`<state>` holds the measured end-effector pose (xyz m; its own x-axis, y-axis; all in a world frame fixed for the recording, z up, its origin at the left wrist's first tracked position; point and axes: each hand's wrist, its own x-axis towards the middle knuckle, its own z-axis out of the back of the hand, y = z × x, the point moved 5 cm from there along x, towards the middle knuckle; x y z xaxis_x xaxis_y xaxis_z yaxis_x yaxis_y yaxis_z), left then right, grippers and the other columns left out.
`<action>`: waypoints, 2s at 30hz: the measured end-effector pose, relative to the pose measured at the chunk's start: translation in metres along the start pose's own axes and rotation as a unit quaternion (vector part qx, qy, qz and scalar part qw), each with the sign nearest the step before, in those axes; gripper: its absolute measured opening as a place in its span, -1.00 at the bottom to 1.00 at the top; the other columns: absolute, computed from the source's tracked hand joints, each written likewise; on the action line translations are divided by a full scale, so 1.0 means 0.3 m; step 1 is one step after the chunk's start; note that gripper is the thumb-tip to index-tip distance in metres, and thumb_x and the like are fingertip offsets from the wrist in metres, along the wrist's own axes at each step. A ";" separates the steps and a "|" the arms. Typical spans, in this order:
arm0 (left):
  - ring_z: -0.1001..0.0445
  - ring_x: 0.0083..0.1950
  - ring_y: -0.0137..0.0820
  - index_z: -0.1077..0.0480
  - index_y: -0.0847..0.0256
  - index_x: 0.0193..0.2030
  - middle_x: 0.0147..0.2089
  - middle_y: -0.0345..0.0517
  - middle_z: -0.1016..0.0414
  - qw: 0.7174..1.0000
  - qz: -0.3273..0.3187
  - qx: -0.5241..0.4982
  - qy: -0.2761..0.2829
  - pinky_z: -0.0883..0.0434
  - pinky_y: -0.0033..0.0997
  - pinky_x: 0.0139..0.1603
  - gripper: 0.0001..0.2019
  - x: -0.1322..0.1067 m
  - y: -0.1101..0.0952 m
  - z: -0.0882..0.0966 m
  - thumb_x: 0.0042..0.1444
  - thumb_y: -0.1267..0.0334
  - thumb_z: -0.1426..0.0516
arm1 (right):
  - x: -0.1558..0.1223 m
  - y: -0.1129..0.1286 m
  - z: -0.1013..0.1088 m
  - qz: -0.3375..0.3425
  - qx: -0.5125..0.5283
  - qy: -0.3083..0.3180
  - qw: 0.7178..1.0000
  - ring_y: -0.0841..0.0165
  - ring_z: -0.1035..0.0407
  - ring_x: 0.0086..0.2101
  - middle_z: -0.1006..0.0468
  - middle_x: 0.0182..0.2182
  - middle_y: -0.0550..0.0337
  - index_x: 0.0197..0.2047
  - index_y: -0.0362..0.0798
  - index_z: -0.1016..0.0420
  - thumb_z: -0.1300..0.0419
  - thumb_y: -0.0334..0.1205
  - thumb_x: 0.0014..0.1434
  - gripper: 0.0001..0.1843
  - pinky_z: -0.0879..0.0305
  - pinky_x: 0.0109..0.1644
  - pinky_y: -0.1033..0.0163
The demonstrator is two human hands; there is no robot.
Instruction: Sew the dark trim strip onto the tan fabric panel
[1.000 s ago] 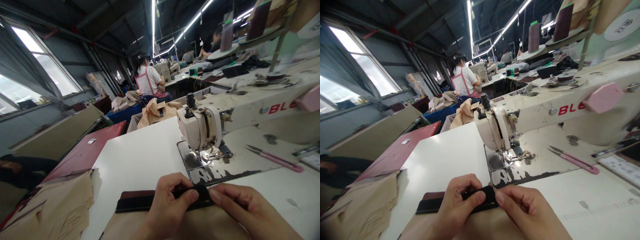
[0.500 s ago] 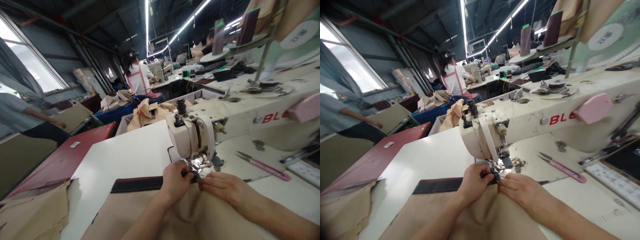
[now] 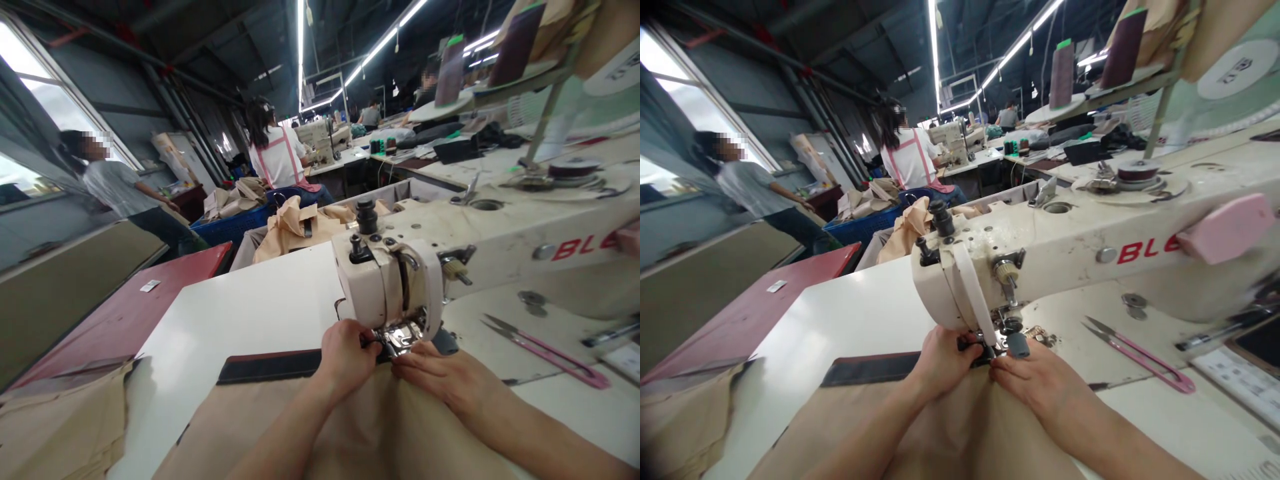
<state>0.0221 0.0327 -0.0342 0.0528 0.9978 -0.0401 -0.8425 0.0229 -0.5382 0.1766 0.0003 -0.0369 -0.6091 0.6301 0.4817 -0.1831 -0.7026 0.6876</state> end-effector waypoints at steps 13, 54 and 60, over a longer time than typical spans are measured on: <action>-0.52 -0.19 -0.27 -0.51 0.17 -0.32 -0.29 -0.14 -0.58 1.000 -0.005 0.022 0.007 -0.39 -0.40 -0.24 -0.86 0.024 0.007 -0.002 -0.05 0.27 -0.17 | 0.008 -0.003 0.014 -0.034 -0.003 0.036 0.999 0.30 -0.44 -0.10 -0.57 -0.11 0.12 -0.14 -0.02 -0.52 0.07 -0.37 0.27 -0.66 -0.33 0.07 0.32; -0.48 -0.46 -0.52 -0.37 0.26 -0.44 -0.51 -0.24 -0.50 0.829 -0.413 0.071 -0.371 -0.41 -0.50 -0.30 -0.78 -0.559 -0.228 -0.075 0.14 0.57 -0.02 | -0.244 0.065 -0.068 -0.439 0.373 -0.024 0.817 0.56 -0.15 -0.68 -0.34 -0.69 0.47 -0.15 -0.07 -0.31 -0.38 -0.19 -0.18 -0.49 -0.06 -0.57 0.46; -0.46 -0.51 -0.51 -0.36 0.25 -0.46 -0.55 -0.25 -0.47 0.829 -0.417 0.085 -0.364 -0.40 -0.49 -0.36 -0.76 -0.567 -0.228 -0.069 0.12 0.59 0.00 | -0.246 0.072 -0.042 -0.454 0.368 -0.031 0.811 0.51 -0.26 -0.67 -0.43 -0.69 0.43 -0.22 -0.07 -0.35 -0.38 -0.24 -0.17 -0.58 -0.27 -0.55 0.41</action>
<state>0.0820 -0.1398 -0.0080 0.3694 0.4026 0.8375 -0.7423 0.6700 0.0053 0.2080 -0.0655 -0.0645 -0.4366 0.8089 -0.3938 -0.0108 0.4330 0.9013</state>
